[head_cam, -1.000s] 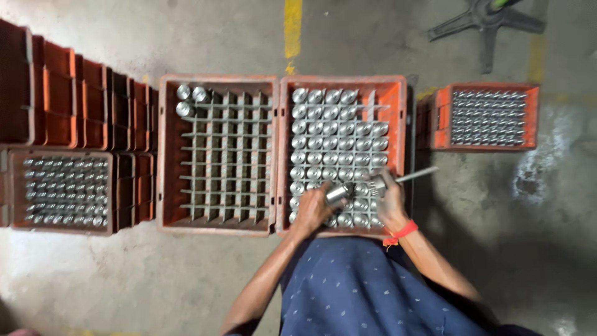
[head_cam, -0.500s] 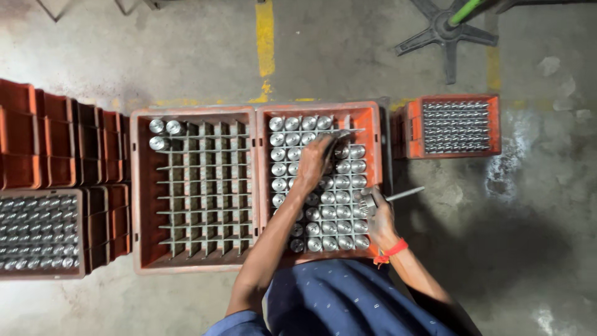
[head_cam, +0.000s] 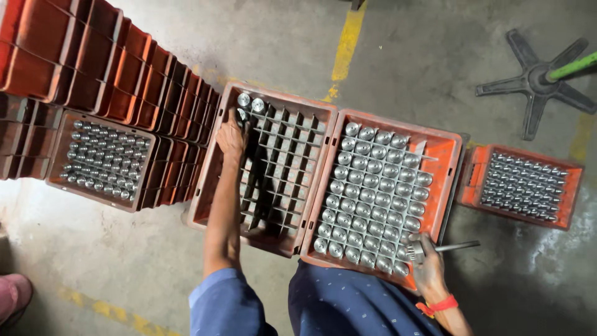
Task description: The person transfers small metal caps from one orange crate to another using a metal tool. They repeatedly pick up caps and place them into slots in the receiving crate, then move the filled crate to a stack.
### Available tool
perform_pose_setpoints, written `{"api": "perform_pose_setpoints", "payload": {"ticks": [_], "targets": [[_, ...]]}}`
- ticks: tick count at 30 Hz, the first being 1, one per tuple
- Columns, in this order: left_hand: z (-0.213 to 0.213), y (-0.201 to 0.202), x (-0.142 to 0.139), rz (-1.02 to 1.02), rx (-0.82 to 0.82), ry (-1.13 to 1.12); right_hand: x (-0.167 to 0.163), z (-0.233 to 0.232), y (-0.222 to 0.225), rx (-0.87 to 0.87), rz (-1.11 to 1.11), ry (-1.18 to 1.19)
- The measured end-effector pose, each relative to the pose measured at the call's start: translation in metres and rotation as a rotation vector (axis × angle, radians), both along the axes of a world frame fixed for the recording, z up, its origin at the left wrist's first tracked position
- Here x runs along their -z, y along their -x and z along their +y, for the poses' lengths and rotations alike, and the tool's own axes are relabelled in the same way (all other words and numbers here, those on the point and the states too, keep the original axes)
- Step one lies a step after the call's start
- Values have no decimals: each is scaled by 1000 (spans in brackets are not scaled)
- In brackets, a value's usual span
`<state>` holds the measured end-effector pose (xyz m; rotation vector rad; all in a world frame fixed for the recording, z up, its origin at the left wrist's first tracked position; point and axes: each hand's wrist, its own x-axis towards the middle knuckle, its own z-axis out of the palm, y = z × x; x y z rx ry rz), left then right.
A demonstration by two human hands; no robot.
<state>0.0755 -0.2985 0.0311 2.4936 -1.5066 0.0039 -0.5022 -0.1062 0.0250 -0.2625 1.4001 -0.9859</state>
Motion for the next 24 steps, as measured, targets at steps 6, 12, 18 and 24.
{"api": "perform_pose_setpoints", "payload": {"ticks": [6, 12, 18, 24], "targets": [[6, -6, -29, -24, 98, 100, 3, 8, -13, -39, -45, 36], [114, 34, -68, 552, 218, 748, 9, 19, -18, 23, -37, -54], [134, 216, -20, 1513, -173, 11, -13, -9, -76, -185, 27, 8], [203, 316, -44, 1042, 391, -109, -56, -26, -99, -216, -46, 241]]}}
